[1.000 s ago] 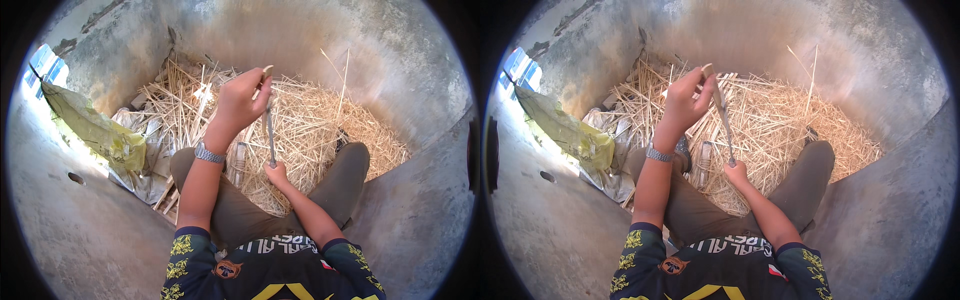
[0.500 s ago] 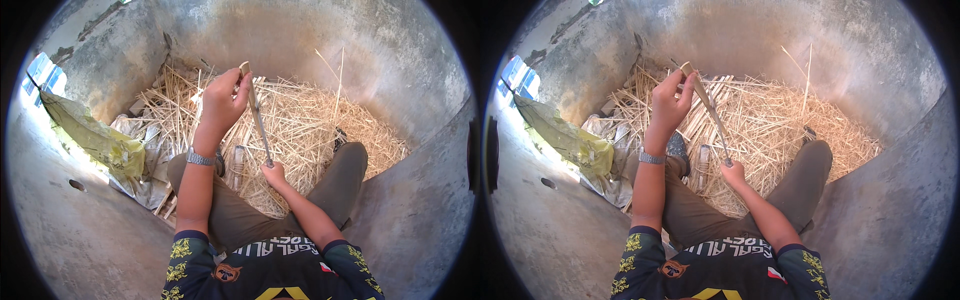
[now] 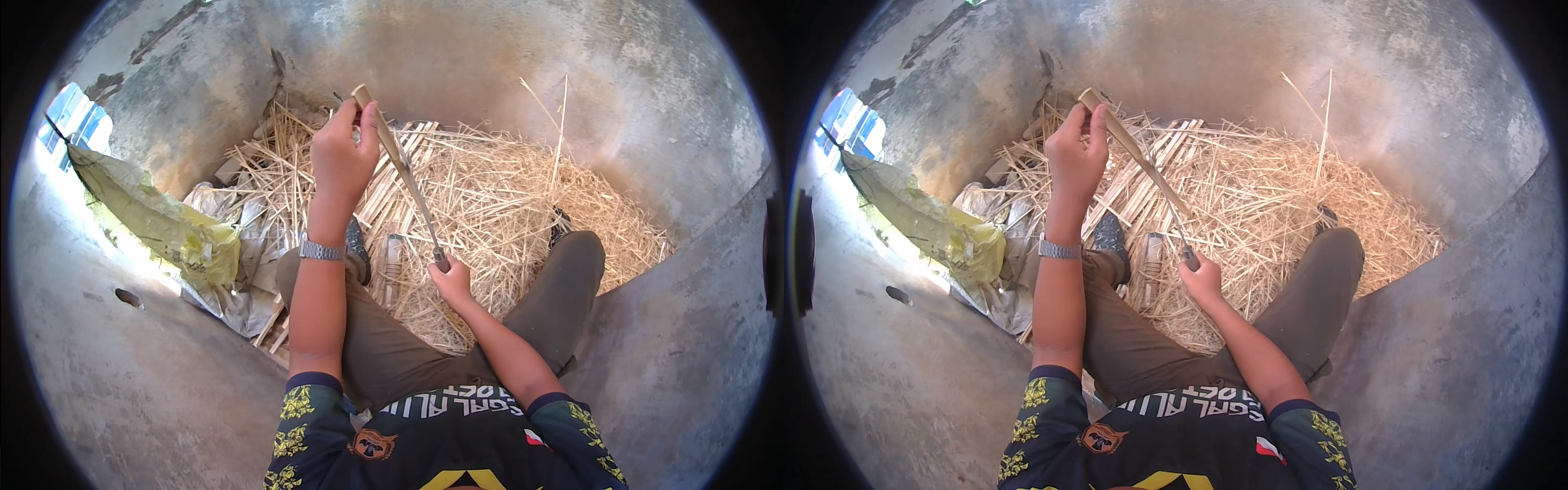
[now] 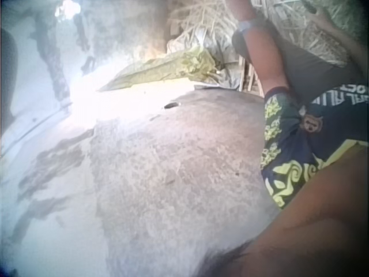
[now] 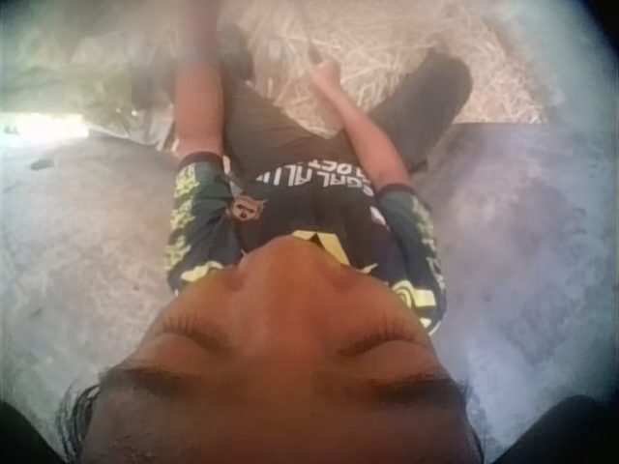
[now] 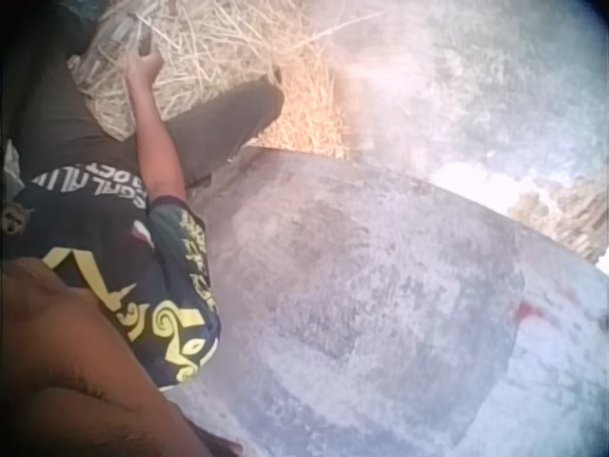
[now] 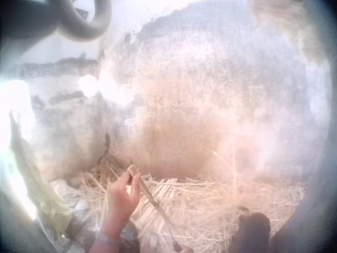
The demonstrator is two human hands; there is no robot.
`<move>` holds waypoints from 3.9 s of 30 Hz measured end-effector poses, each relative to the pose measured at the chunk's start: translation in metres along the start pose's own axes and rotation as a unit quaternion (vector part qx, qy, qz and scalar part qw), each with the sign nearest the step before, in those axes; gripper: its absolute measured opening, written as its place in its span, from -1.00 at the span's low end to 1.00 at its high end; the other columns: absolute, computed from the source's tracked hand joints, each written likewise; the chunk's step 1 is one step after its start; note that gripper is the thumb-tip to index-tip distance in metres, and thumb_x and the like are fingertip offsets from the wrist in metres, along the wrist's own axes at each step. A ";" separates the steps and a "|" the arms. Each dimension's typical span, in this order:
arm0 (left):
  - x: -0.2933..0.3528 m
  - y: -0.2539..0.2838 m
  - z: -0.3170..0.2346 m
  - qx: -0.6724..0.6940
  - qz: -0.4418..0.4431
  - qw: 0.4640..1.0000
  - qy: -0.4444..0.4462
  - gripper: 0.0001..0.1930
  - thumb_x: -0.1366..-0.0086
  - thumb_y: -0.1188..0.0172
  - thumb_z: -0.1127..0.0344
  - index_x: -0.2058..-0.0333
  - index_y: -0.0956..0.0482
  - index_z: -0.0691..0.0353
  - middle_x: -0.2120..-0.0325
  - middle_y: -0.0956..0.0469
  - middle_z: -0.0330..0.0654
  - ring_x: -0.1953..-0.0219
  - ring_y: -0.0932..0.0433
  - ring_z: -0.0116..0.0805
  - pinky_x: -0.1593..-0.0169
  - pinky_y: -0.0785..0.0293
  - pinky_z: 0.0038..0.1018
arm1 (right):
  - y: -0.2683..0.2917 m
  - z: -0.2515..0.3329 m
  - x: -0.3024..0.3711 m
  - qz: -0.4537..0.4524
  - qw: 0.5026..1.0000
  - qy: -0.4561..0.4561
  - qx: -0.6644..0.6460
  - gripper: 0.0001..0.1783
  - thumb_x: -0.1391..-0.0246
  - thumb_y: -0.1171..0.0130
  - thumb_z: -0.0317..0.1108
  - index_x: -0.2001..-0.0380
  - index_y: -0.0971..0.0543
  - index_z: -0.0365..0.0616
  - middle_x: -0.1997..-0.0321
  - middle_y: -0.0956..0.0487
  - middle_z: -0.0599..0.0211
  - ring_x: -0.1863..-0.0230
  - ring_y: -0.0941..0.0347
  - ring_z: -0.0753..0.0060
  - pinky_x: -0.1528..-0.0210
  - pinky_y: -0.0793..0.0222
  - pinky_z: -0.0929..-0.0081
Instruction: The person sits on the floor and uses a large knife to split long bamboo stalks into thin strips. They hold the stalks with one hand and repeatedly strike them with the knife to separate the fibers, accumulating a pile of processed bamboo strips.
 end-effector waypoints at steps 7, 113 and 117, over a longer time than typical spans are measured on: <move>-0.002 0.005 0.023 -0.021 -0.025 0.999 0.026 -0.75 -0.43 -0.18 0.23 0.33 -0.58 0.33 0.50 -0.62 0.01 0.44 -0.60 0.03 0.35 -0.46 -0.22 | -0.013 -0.001 -0.006 0.119 0.988 -0.096 -0.034 -0.68 -0.01 -0.33 -0.19 0.63 -0.49 -0.13 0.69 -0.45 0.46 0.67 -0.27 0.52 0.54 -0.22 0.34; 0.013 -0.014 -0.015 0.100 -0.033 0.994 -0.037 -0.87 -0.24 -0.36 0.37 0.32 -0.68 0.31 0.45 -0.71 -0.11 0.39 -0.74 -0.29 0.30 -0.61 -0.45 | 0.021 -0.017 0.007 0.061 0.986 -0.153 -0.001 -0.80 -0.05 -0.25 -0.37 0.55 -0.47 -0.20 0.74 -0.39 0.43 0.80 -0.27 0.54 0.73 -0.18 0.45; 0.012 -0.015 -0.016 0.086 -0.033 0.995 -0.029 -0.87 -0.24 -0.37 0.37 0.31 -0.68 0.31 0.45 -0.72 -0.12 0.38 -0.74 -0.31 0.30 -0.61 -0.45 | 0.008 -0.007 0.013 0.090 0.977 -0.181 -0.069 -0.81 -0.04 -0.24 -0.41 0.56 -0.45 -0.15 0.74 -0.35 0.48 0.81 -0.21 0.58 0.75 -0.14 0.47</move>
Point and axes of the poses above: each hand's wrist, its own x-axis away from the middle knuckle, its own y-axis out of the back of the hand, z = x × y, the point moved 7 cm from there along -x, towards the middle knuckle
